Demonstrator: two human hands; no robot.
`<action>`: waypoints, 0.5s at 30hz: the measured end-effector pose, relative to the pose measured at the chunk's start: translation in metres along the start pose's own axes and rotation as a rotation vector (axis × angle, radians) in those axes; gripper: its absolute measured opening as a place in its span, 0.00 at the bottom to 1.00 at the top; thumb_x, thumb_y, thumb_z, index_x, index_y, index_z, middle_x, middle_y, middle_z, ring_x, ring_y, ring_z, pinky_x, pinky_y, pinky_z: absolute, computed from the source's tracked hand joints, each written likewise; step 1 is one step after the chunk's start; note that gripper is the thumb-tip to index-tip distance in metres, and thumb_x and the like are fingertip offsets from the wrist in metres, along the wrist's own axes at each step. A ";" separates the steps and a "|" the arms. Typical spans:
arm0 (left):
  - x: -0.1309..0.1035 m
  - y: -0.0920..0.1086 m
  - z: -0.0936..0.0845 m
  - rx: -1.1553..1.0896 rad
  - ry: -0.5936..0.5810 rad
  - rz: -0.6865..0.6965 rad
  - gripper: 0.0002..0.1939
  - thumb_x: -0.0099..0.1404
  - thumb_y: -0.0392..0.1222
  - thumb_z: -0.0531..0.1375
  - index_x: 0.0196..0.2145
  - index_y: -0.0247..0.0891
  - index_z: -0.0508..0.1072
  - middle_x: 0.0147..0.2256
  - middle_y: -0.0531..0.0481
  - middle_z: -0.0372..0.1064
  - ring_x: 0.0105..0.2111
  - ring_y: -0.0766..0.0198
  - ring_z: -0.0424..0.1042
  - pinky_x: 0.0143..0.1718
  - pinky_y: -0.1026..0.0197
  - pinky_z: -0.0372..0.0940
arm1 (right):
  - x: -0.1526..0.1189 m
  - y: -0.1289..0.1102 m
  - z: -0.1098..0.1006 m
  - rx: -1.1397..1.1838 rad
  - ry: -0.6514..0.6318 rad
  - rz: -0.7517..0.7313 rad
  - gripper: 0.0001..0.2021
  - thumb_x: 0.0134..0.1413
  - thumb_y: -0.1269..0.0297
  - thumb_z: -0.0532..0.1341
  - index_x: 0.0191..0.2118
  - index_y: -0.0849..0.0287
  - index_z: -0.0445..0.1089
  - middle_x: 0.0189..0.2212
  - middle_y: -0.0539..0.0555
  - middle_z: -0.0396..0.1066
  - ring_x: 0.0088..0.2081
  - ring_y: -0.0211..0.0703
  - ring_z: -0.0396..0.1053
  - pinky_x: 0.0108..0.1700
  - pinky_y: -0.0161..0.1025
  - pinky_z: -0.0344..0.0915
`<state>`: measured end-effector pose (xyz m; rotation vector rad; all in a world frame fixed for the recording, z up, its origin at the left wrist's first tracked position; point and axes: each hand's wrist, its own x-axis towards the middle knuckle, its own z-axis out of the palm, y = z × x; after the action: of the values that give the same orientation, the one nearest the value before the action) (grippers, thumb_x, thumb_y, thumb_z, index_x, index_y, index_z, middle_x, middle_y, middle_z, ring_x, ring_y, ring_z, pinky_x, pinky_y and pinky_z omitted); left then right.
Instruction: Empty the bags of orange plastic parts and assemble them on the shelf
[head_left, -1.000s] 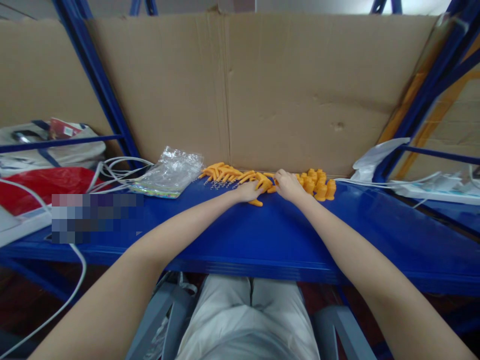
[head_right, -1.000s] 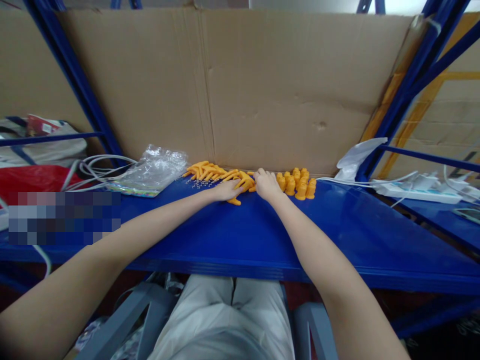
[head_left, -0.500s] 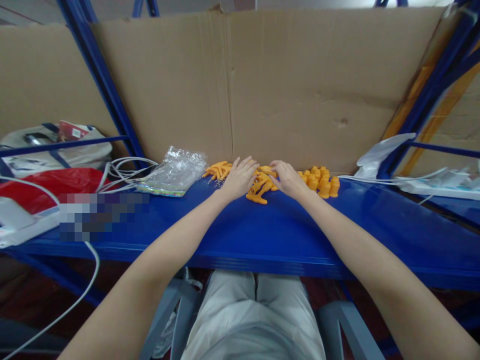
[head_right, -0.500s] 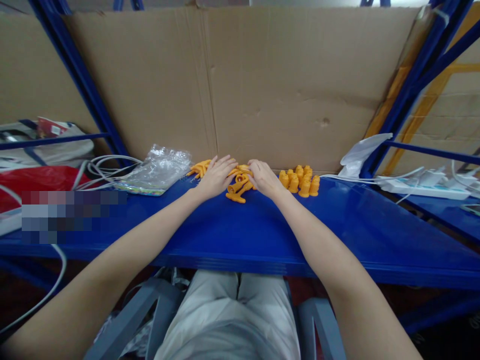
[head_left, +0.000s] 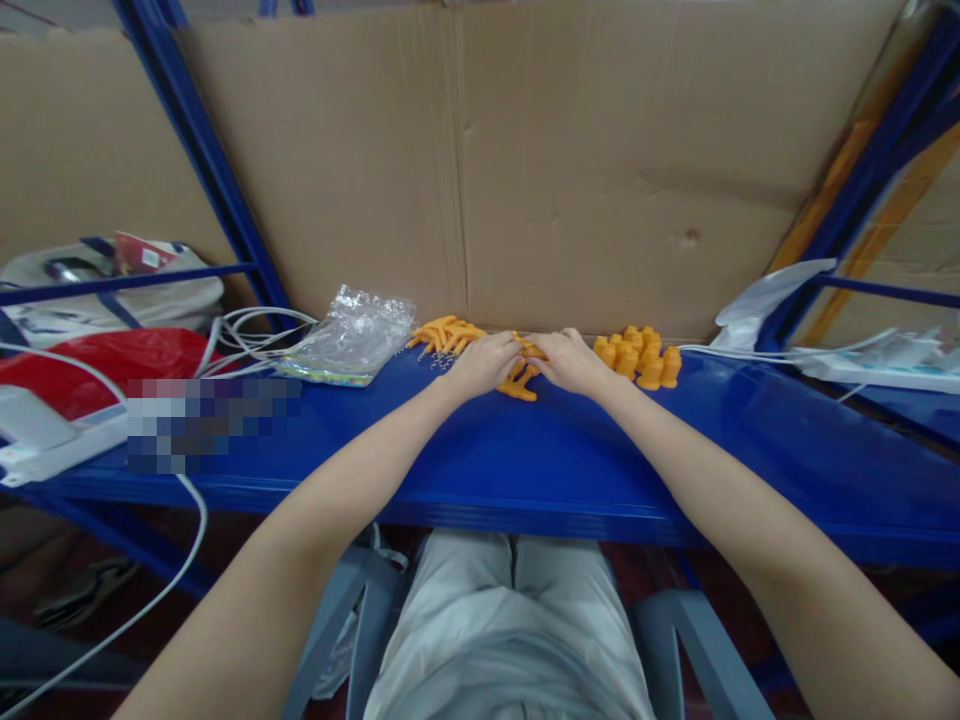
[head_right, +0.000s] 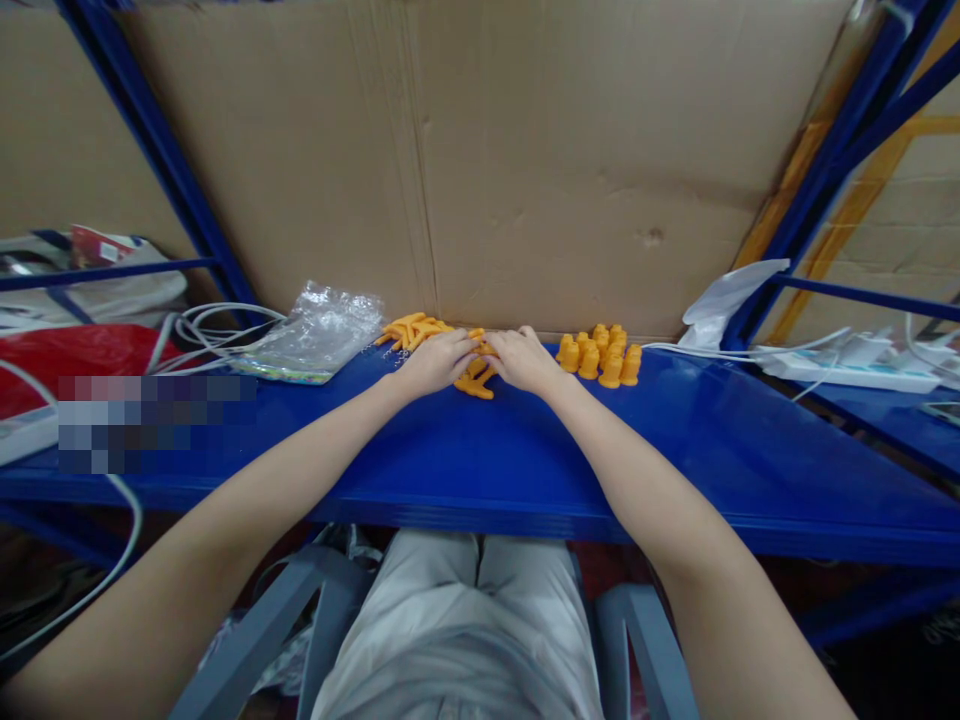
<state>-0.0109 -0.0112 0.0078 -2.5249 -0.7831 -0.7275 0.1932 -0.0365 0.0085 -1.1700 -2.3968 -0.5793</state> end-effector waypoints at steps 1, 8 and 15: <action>0.000 0.002 0.000 0.009 0.000 -0.006 0.12 0.70 0.33 0.54 0.44 0.33 0.77 0.39 0.42 0.74 0.40 0.58 0.75 0.43 0.57 0.69 | 0.001 -0.002 -0.002 -0.006 -0.032 0.012 0.14 0.69 0.65 0.51 0.52 0.63 0.69 0.49 0.66 0.76 0.50 0.55 0.71 0.51 0.47 0.53; 0.004 0.003 -0.001 -0.076 -0.007 -0.101 0.14 0.68 0.34 0.54 0.43 0.35 0.79 0.39 0.43 0.76 0.40 0.58 0.75 0.45 0.58 0.69 | 0.005 -0.012 -0.012 -0.154 -0.034 0.026 0.12 0.67 0.68 0.52 0.49 0.64 0.71 0.42 0.65 0.76 0.46 0.55 0.69 0.51 0.49 0.50; 0.010 0.004 -0.008 -0.306 -0.007 -0.243 0.10 0.63 0.35 0.58 0.35 0.36 0.80 0.33 0.47 0.77 0.35 0.60 0.74 0.39 0.61 0.66 | 0.007 -0.012 -0.007 -0.235 0.044 -0.040 0.13 0.69 0.69 0.50 0.47 0.60 0.71 0.41 0.61 0.76 0.44 0.54 0.67 0.56 0.53 0.49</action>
<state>-0.0041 -0.0140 0.0191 -2.7288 -1.0654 -0.9850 0.1814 -0.0425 0.0162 -1.1914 -2.3681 -0.9101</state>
